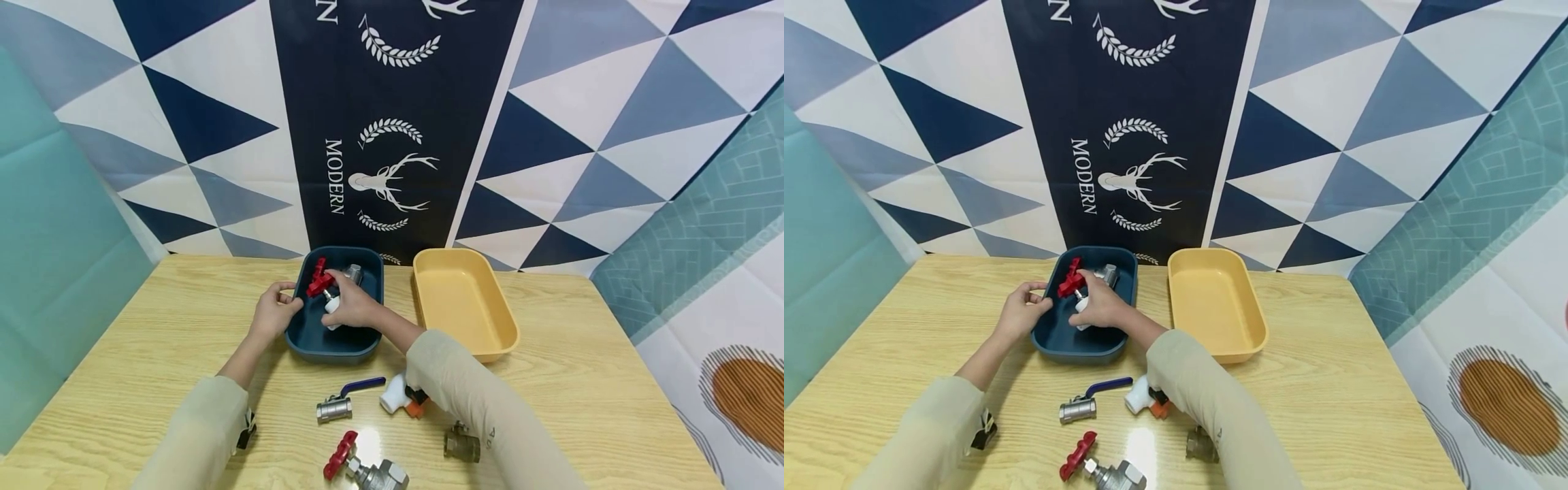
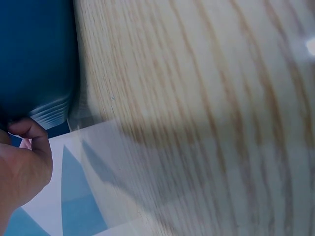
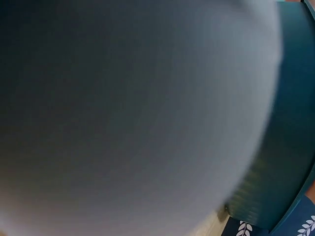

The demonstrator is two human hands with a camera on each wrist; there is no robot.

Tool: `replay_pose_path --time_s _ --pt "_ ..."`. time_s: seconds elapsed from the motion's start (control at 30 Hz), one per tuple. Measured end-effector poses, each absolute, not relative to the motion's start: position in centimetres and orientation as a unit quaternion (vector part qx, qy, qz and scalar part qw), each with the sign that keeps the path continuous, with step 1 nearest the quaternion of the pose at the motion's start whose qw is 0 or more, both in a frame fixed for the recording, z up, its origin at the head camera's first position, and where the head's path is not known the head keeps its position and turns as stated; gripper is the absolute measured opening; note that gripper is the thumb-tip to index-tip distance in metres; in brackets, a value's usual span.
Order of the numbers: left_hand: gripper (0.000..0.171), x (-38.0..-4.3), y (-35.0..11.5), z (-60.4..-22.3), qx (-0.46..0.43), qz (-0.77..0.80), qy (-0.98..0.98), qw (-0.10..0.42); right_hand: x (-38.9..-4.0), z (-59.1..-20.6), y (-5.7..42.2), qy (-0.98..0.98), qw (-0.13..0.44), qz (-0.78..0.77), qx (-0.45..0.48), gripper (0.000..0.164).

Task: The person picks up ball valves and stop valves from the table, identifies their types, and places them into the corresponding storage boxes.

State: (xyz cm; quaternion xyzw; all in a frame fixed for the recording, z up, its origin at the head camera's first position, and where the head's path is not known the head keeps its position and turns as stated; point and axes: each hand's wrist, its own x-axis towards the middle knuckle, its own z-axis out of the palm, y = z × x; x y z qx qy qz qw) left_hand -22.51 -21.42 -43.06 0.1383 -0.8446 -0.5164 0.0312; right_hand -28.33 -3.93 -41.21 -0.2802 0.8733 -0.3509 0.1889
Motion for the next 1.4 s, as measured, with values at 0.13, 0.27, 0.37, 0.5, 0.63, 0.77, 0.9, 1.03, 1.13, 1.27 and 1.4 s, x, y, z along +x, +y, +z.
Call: replay_pose_path --time_s 0.13,0.27,0.37,0.5,0.63,0.77,0.9,1.03,1.13,1.27,1.4 --pt "0.04 -22.5 -21.38 -43.03 0.14 -0.517 -0.844 0.031 -28.45 -41.33 -3.93 0.873 0.192 -0.35 -0.28 0.092" --pt "0.04 -22.51 -21.41 -43.07 0.141 -0.518 -0.843 0.03 -28.53 -41.33 -3.95 0.875 0.192 -0.348 -0.278 0.093" --pt "0.041 -22.53 -21.41 -43.12 0.142 -0.518 -0.843 0.03 -28.57 -41.27 -4.02 0.877 0.193 -0.343 -0.277 0.093" --pt "0.04 -22.48 -21.32 -43.12 0.143 -0.516 -0.844 0.031 -28.6 -41.17 -4.03 0.879 0.195 -0.336 -0.277 0.092" --pt "0.041 -22.39 -21.29 -43.01 0.143 -0.515 -0.845 0.029 -28.63 -41.1 -3.96 0.879 0.197 -0.332 -0.278 0.092" --pt "0.04 -22.26 -21.3 -42.87 0.142 -0.516 -0.844 0.028 -28.78 -41.18 -3.94 0.88 0.199 -0.328 -0.282 0.093" --pt "0.041 -22.21 -21.31 -42.84 0.14 -0.514 -0.846 0.029 -28.88 -41.23 -3.95 0.879 0.201 -0.322 -0.288 0.093" --pt "0.04 -22.24 -21.33 -42.92 0.14 -0.513 -0.846 0.03 -28.79 -41.17 -3.9 0.879 0.206 -0.316 -0.292 0.094" --pt "0.04 -22.25 -21.33 -42.94 0.141 -0.513 -0.846 0.032 -28.76 -41.2 -3.88 0.881 0.209 -0.306 -0.294 0.093" --pt "0.04 -22.23 -21.29 -42.9 0.14 -0.513 -0.846 0.034 -28.72 -41.2 -3.86 0.884 0.214 -0.286 -0.302 0.09" --pt "0.04 -22.22 -21.26 -42.79 0.136 -0.515 -0.846 0.034 -28.67 -41.16 -3.9 0.886 0.216 -0.272 -0.306 0.089"
